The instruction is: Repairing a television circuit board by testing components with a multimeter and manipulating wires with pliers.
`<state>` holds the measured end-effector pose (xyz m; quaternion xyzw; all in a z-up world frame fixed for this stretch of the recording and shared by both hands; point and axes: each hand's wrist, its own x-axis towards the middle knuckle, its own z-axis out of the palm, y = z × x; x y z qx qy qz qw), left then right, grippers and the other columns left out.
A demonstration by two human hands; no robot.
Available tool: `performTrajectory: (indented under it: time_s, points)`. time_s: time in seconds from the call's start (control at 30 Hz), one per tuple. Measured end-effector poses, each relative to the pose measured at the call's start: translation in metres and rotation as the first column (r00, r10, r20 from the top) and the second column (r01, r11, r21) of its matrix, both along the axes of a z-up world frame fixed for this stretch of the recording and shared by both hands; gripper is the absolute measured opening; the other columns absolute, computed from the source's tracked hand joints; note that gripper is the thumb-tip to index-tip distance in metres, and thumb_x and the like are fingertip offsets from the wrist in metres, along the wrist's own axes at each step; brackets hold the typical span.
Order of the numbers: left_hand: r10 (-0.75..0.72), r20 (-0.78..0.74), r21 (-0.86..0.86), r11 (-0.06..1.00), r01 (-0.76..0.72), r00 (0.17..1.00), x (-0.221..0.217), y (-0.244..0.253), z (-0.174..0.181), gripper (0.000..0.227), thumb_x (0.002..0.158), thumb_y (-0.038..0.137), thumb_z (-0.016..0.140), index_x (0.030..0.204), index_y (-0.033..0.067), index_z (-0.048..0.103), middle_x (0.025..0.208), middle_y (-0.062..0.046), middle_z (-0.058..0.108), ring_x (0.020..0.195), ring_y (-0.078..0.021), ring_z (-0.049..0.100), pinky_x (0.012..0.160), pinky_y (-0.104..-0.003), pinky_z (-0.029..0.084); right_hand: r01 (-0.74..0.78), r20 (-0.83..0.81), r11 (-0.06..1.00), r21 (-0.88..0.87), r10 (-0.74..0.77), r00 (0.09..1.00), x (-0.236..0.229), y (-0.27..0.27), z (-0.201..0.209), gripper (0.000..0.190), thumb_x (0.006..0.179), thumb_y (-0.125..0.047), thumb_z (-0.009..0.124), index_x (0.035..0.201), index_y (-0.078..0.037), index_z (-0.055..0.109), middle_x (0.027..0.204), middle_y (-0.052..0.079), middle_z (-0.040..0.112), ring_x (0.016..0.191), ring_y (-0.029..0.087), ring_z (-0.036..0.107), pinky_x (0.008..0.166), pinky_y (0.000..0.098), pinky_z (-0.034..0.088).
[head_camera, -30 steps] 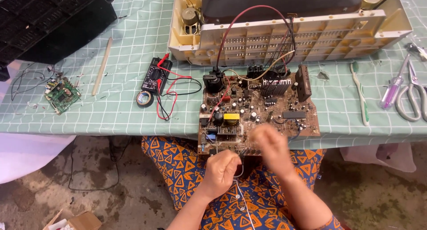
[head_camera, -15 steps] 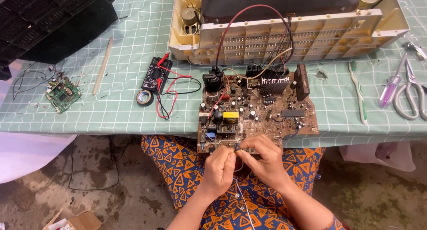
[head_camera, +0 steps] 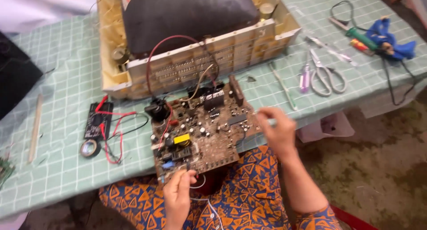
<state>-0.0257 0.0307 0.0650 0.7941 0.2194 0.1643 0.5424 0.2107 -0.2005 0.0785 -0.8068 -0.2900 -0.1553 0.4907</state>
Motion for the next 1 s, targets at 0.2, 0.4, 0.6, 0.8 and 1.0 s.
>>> performTrajectory:
  time_s: [0.2,0.4,0.6,0.8,1.0]
  points:
    - [0.124,-0.006,-0.286,0.951,-0.121,0.992,0.008,0.001,-0.013,0.033,0.101,0.020,0.056,0.092,-0.0013,0.079,0.087,-0.010,0.079,0.092,-0.0210,0.076,0.088,-0.037,0.059,0.526,0.196,0.820,-0.225,-0.491,0.849,0.147,-0.122,-0.068,0.019,0.100,-0.014,0.069,0.115,-0.002,0.074,0.105,0.014,0.073,0.089,0.029,0.067,0.080,0.0453,0.049]
    - [0.220,0.078,-0.475,0.865,-0.158,0.972,0.009,0.004,-0.039,0.022,0.096,0.008,0.065,0.091,-0.0069,0.080,0.087,-0.017,0.077,0.106,-0.0317,0.078,0.093,-0.042,0.061,0.589,0.172,0.524,-0.616,-0.640,0.749,0.222,-0.170,-0.117,0.040,0.094,-0.023,0.060,0.128,-0.004,0.066,0.123,0.024,0.066,0.114,0.047,0.056,0.093,0.0597,0.042]
    - [0.304,0.138,-0.686,0.716,-0.130,0.943,0.006,0.014,-0.060,0.021,0.090,0.002,0.070,0.107,-0.0092,0.076,0.096,-0.025,0.078,0.087,-0.0343,0.074,0.087,-0.046,0.064,0.412,-0.063,0.497,-0.764,-0.693,0.718,0.231,-0.158,-0.075,0.037,0.089,-0.013,0.058,0.121,0.007,0.057,0.110,0.030,0.065,0.102,0.049,0.058,0.083,0.0581,0.048]
    - [0.349,0.116,-0.749,0.646,-0.149,0.930,0.010,0.012,-0.062,0.020,0.090,0.004,0.072,0.105,-0.0089,0.075,0.097,-0.023,0.076,0.089,-0.0315,0.070,0.090,-0.042,0.060,0.456,-0.069,0.588,-0.668,-0.659,0.749,0.202,-0.173,-0.051,0.043,0.097,-0.016,0.072,0.128,0.008,0.053,0.120,0.031,0.058,0.101,0.047,0.062,0.088,0.0563,0.054]
    - [0.392,0.143,-0.813,0.570,-0.118,0.909,0.015,0.004,-0.051,0.021,0.091,0.002,0.071,0.109,-0.0080,0.075,0.099,-0.022,0.078,0.089,-0.0278,0.072,0.092,-0.039,0.060,0.470,-0.399,0.878,0.090,-0.400,0.825,0.126,-0.148,-0.028,0.053,0.102,-0.014,0.065,0.152,-0.003,0.053,0.105,0.003,0.059,0.080,0.010,0.057,0.056,0.0276,0.045]
